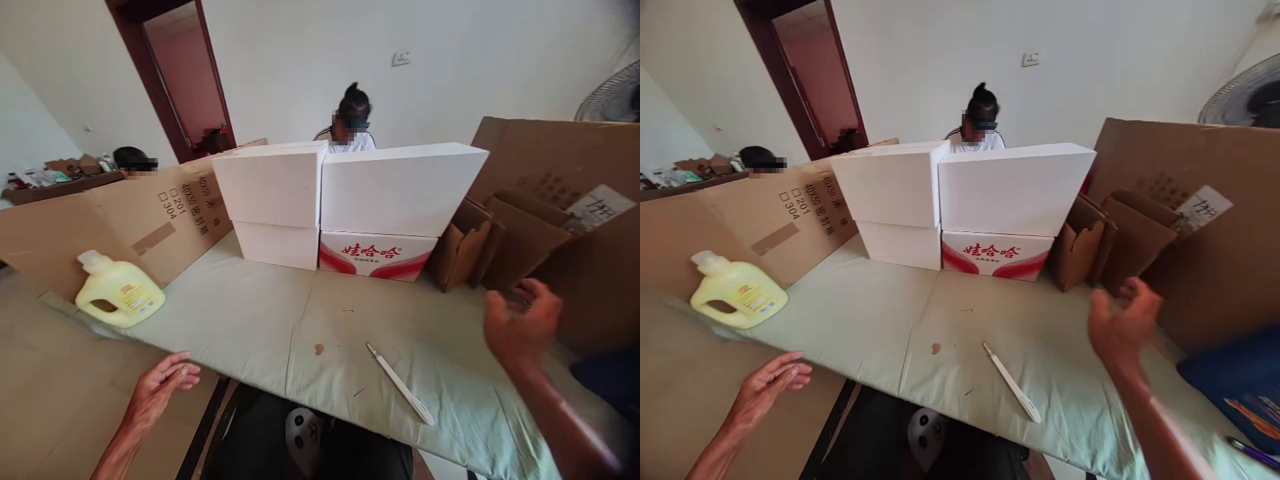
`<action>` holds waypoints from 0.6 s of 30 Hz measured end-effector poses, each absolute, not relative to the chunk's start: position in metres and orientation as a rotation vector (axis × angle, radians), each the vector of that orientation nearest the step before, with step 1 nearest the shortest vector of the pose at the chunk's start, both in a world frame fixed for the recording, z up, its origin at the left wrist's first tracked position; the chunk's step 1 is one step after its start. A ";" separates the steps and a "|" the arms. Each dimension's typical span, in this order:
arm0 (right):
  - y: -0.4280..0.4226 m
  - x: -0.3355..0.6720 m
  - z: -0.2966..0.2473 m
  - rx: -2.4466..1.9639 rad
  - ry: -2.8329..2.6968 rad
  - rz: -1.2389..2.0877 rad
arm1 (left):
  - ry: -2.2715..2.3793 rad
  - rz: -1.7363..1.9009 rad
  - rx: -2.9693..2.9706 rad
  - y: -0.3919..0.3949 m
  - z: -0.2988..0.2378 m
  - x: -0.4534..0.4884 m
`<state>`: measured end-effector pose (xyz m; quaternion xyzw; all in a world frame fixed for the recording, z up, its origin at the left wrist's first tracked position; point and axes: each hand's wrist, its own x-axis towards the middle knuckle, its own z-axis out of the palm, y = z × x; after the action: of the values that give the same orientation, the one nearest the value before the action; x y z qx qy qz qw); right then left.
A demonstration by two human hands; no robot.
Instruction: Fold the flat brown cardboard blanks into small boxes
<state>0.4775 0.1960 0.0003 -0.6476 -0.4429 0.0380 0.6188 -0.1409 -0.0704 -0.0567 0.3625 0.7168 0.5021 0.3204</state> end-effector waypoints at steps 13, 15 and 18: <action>0.019 0.084 -0.027 -0.485 -0.415 2.088 | 1.572 1.441 2.378 -0.063 -0.049 0.026; 0.028 0.076 -0.020 -0.447 -0.383 2.131 | 1.598 1.376 2.356 -0.071 -0.050 0.018; 0.020 0.056 -0.021 -0.395 -0.397 2.241 | 1.690 1.282 2.390 -0.073 -0.053 -0.015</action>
<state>0.0562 0.0197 -0.0207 -0.1563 -0.1574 0.8876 0.4038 -0.0153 -0.0730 -0.0529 0.7476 0.5288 0.4009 -0.0269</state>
